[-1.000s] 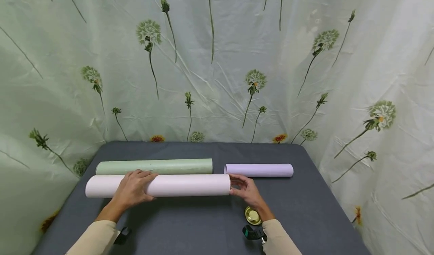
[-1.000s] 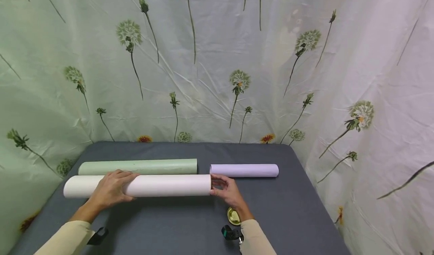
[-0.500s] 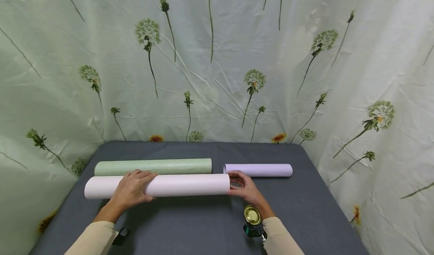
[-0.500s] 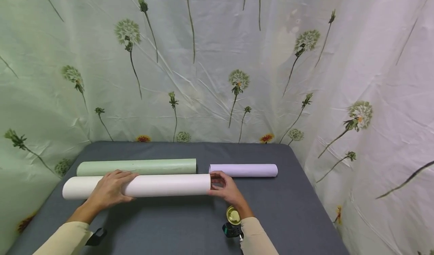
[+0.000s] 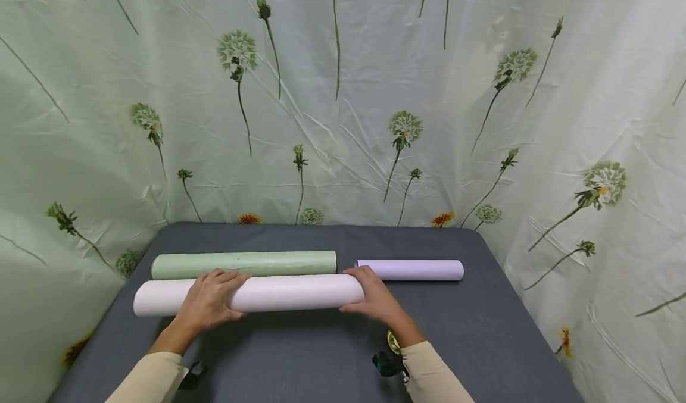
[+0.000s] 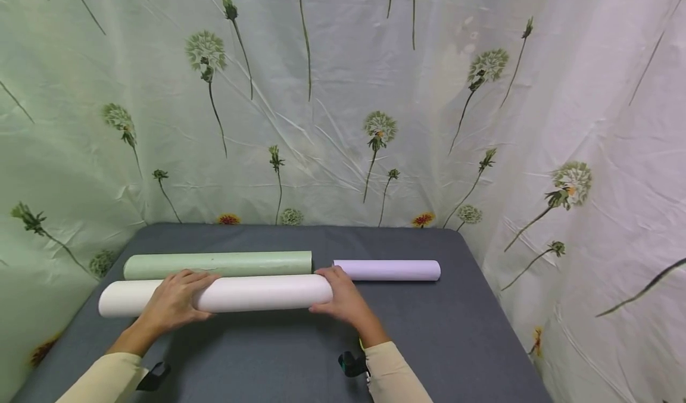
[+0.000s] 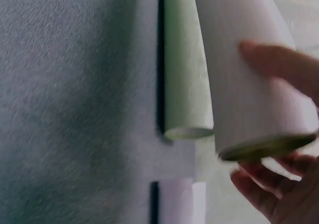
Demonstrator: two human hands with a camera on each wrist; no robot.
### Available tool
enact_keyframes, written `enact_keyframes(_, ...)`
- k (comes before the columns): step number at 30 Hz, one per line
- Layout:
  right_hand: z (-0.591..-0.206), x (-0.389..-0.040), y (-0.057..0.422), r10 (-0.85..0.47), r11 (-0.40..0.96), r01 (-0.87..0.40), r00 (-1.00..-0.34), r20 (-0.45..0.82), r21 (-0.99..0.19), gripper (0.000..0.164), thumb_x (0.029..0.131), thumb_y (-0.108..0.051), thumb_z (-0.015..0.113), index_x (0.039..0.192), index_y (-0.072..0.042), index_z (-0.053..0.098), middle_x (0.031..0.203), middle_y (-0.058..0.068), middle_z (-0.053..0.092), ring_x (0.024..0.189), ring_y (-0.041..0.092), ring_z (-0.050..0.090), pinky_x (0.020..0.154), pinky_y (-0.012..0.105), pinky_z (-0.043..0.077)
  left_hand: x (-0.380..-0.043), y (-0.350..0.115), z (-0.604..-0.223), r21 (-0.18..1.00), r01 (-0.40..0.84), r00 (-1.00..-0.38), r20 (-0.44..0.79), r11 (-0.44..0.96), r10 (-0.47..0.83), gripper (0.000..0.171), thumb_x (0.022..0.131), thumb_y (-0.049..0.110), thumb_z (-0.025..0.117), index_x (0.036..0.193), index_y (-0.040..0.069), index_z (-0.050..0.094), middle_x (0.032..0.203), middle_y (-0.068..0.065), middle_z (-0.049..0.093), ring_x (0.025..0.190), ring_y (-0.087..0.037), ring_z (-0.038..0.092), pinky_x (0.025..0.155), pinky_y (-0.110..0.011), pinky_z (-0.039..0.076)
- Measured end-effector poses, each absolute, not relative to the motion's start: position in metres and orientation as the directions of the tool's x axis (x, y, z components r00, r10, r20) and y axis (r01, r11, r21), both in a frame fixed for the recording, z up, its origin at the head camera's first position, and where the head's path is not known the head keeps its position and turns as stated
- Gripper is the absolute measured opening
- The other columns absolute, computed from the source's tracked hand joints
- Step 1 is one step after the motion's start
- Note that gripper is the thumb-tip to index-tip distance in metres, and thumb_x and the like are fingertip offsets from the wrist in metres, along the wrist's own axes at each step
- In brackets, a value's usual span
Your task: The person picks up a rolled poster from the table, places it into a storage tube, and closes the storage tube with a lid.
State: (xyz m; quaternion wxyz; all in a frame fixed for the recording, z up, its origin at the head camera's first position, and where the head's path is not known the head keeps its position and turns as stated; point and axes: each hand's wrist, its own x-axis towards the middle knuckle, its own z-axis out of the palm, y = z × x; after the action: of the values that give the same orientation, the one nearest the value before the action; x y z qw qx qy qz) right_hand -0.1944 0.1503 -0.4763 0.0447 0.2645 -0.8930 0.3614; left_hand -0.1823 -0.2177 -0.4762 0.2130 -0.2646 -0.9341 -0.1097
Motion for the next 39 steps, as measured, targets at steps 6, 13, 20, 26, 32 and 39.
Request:
enact_keyframes(6,-0.466,-0.187,0.129,-0.444,0.755,-0.569,-0.81,0.384,-0.328,0.068,0.058,-0.017,0.092,0.117,-0.006,0.061,0.108,0.014,0.057,0.107,0.036,0.054,0.093,0.053,0.04,-0.182,-0.217,-0.475,0.085,0.54,-0.763,0.469,0.837,0.445,0.073,0.048,0.034,0.093,0.112,0.008,0.07,0.103,-0.009,0.07,0.093,-0.03,0.061,0.076,-0.054,0.046)
enact_keyframes(13,-0.46,-0.178,0.108,-0.459,0.831,-0.541,-0.798,0.392,-0.13,0.067,0.059,-0.021,0.091,0.118,-0.013,0.06,0.108,0.008,0.056,0.104,0.029,0.053,0.093,0.049,0.038,-0.183,-0.214,-0.472,0.089,0.554,-0.751,0.484,0.828,0.45,0.073,0.048,0.033,0.093,0.112,0.008,0.07,0.102,-0.009,0.07,0.092,-0.03,0.061,0.076,-0.054,0.045)
enact_keyframes(20,-0.466,-0.173,0.095,-0.421,0.877,-0.48,-0.796,0.435,-0.029,0.067,0.059,-0.024,0.089,0.119,-0.017,0.059,0.11,0.007,0.057,0.103,0.027,0.053,0.093,0.048,0.039,-0.184,-0.211,-0.474,0.089,0.571,-0.731,0.507,0.816,0.457,0.072,0.047,0.031,0.094,0.111,0.008,0.07,0.101,-0.009,0.07,0.092,-0.029,0.061,0.076,-0.054,0.045)
enact_keyframes(26,-0.475,-0.171,0.091,-0.387,0.886,-0.461,-0.796,0.467,-0.051,0.069,0.057,-0.025,0.09,0.119,-0.017,0.059,0.11,0.007,0.057,0.104,0.027,0.054,0.095,0.048,0.04,-0.181,-0.211,-0.479,0.093,0.569,-0.735,0.504,0.817,0.454,0.074,0.046,0.032,0.094,0.112,0.008,0.07,0.103,-0.01,0.069,0.093,-0.031,0.061,0.078,-0.055,0.045)
enact_keyframes(32,-0.481,-0.172,0.089,-0.373,0.887,-0.457,-0.792,0.484,-0.065,0.07,0.054,-0.025,0.091,0.116,-0.017,0.06,0.108,0.005,0.057,0.103,0.026,0.054,0.095,0.047,0.039,-0.179,-0.211,-0.486,0.098,0.578,-0.717,0.534,0.81,0.447,0.077,0.043,0.031,0.094,0.112,0.008,0.069,0.103,-0.01,0.068,0.091,-0.031,0.06,0.077,-0.055,0.044)
enact_keyframes(39,-0.494,-0.175,0.084,-0.37,0.885,-0.461,-0.78,0.505,-0.062,0.07,0.051,-0.024,0.09,0.115,-0.018,0.062,0.106,0.004,0.056,0.1,0.024,0.054,0.092,0.044,0.039,-0.177,-0.216,-0.498,0.091,0.561,-0.727,0.53,0.823,0.437,0.076,0.043,0.032,0.094,0.111,0.008,0.069,0.103,-0.009,0.067,0.094,-0.031,0.06,0.075,-0.052,0.044)
